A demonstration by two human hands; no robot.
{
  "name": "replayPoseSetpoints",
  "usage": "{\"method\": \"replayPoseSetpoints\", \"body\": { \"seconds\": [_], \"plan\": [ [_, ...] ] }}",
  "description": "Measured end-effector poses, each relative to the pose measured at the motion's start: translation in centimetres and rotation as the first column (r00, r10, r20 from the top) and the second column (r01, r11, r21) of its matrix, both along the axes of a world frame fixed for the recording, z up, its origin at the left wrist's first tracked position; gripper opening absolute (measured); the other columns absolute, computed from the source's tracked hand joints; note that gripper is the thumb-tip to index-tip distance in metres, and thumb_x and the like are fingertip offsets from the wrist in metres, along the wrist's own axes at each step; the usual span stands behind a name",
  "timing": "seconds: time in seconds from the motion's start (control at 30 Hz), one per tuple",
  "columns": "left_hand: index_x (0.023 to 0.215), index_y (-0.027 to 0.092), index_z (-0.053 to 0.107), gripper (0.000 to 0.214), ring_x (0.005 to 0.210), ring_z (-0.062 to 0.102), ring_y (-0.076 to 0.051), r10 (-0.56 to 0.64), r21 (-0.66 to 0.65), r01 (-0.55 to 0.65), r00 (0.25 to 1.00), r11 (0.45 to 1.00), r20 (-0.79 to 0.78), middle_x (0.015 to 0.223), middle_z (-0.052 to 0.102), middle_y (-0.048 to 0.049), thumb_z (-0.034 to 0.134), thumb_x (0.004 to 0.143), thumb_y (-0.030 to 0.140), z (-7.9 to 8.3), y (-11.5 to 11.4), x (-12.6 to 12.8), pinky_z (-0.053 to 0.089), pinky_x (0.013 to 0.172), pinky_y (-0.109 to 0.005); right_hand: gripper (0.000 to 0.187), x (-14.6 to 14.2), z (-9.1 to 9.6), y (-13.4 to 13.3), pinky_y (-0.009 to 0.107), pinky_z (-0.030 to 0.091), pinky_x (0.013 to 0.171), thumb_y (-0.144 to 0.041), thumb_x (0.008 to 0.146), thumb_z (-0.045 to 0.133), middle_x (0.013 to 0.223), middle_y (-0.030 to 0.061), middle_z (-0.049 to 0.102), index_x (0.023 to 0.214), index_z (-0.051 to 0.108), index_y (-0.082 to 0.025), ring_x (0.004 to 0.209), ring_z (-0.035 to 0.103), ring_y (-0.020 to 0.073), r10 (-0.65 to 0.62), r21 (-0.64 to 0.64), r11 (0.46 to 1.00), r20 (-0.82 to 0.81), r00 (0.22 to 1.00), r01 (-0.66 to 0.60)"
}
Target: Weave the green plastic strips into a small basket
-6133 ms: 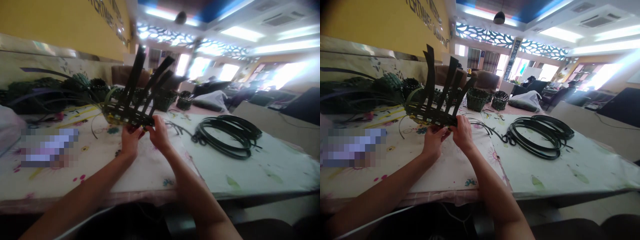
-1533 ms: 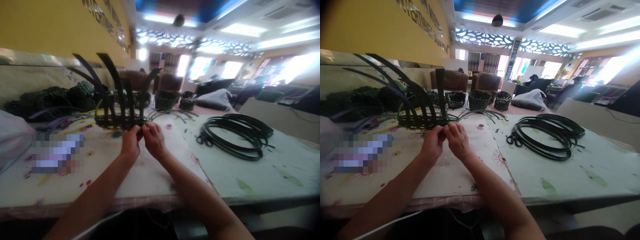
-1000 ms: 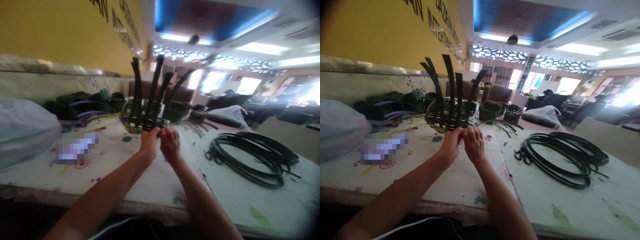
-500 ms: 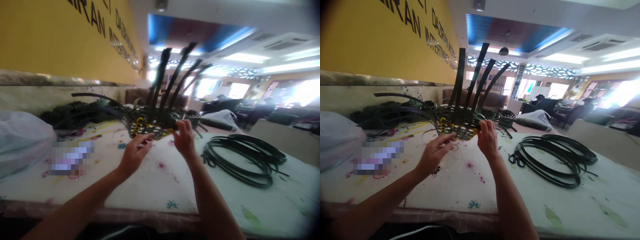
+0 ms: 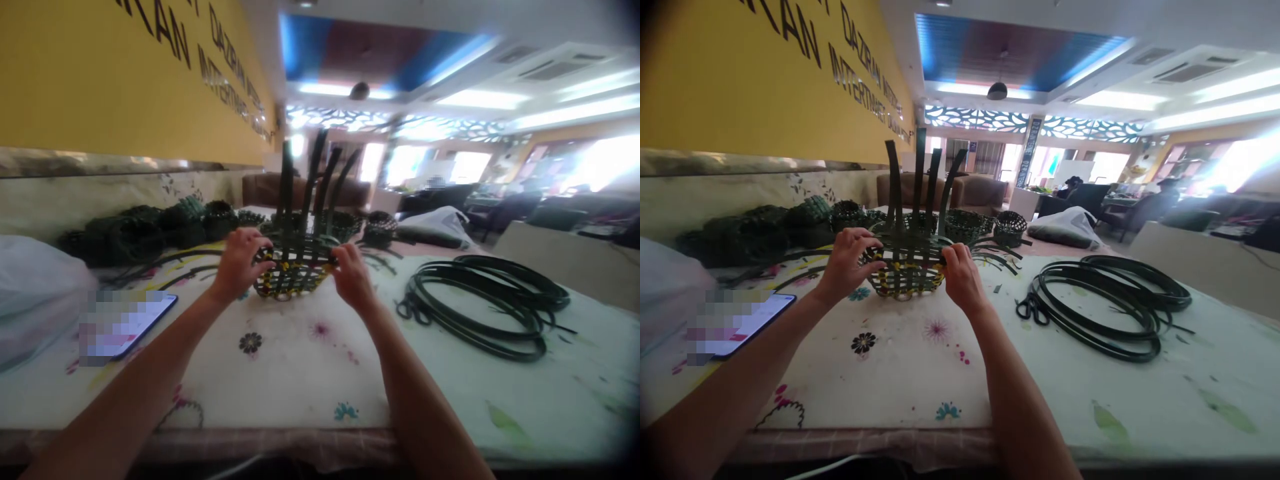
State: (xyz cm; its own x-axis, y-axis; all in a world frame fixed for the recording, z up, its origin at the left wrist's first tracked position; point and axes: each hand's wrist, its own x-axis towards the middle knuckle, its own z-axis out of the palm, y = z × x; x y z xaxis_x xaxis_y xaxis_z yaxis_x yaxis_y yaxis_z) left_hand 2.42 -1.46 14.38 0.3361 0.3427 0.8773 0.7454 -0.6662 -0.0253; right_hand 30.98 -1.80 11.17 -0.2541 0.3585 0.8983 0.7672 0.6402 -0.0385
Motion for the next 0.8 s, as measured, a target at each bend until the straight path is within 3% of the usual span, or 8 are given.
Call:
{"method": "replayPoseSetpoints", "body": {
  "seconds": [0.13, 0.6, 0.8],
  "plan": [
    [0.107, 0.021, 0.063, 0.03, 0.111, 0.054, -0.027, 0.014, -0.035, -0.013, 1.0, 0.999, 0.028, 0.116, 0.057, -0.0097, 0.07, 0.087, 0.043, -0.8, 1.1, 0.2, 0.043, 0.099, -0.042, 0.021, 0.0, -0.9, 0.7, 0.037, 0.048, 0.077, -0.01, 0.087, 0.054, 0.101, 0.0075, 0.052, 0.103, 0.049, -0.023, 0.093, 0.051, 0.0241, -0.013, -0.025, 1.0, -0.002, 1.0, 0.013],
    [0.098, 0.023, 0.061, 0.018, 0.105, 0.056, -0.023, 0.021, -0.116, -0.016, 0.999, 0.993, 0.042, 0.113, 0.059, -0.0056, 0.069, 0.086, 0.033, -0.1, 3.8, 0.4, 0.047, 0.095, -0.037, 0.019, -0.4, -1.2, 2.4, 0.037, 0.047, 0.078, -0.012, 0.089, 0.052, 0.101, 0.0074, 0.051, 0.105, 0.052, -0.023, 0.094, 0.049, 0.0239, -0.062, -0.023, 0.998, 0.021, 0.998, 0.063],
    [0.089, 0.023, 0.065, 0.007, 0.097, 0.054, -0.023, 0.108, -0.066, -0.115, 0.988, 0.991, -0.108, 0.107, 0.059, -0.0062, 0.069, 0.084, 0.025, -2.3, 4.6, 0.2, 0.046, 0.081, -0.034, 0.018, -1.1, -2.8, 3.6, 0.032, 0.041, 0.07, -0.007, 0.091, 0.045, 0.091, 0.0058, 0.05, 0.086, 0.055, -0.021, 0.086, 0.047, 0.0208, -0.132, -0.069, 0.987, 0.137, 0.982, 0.142]
  ]
}}
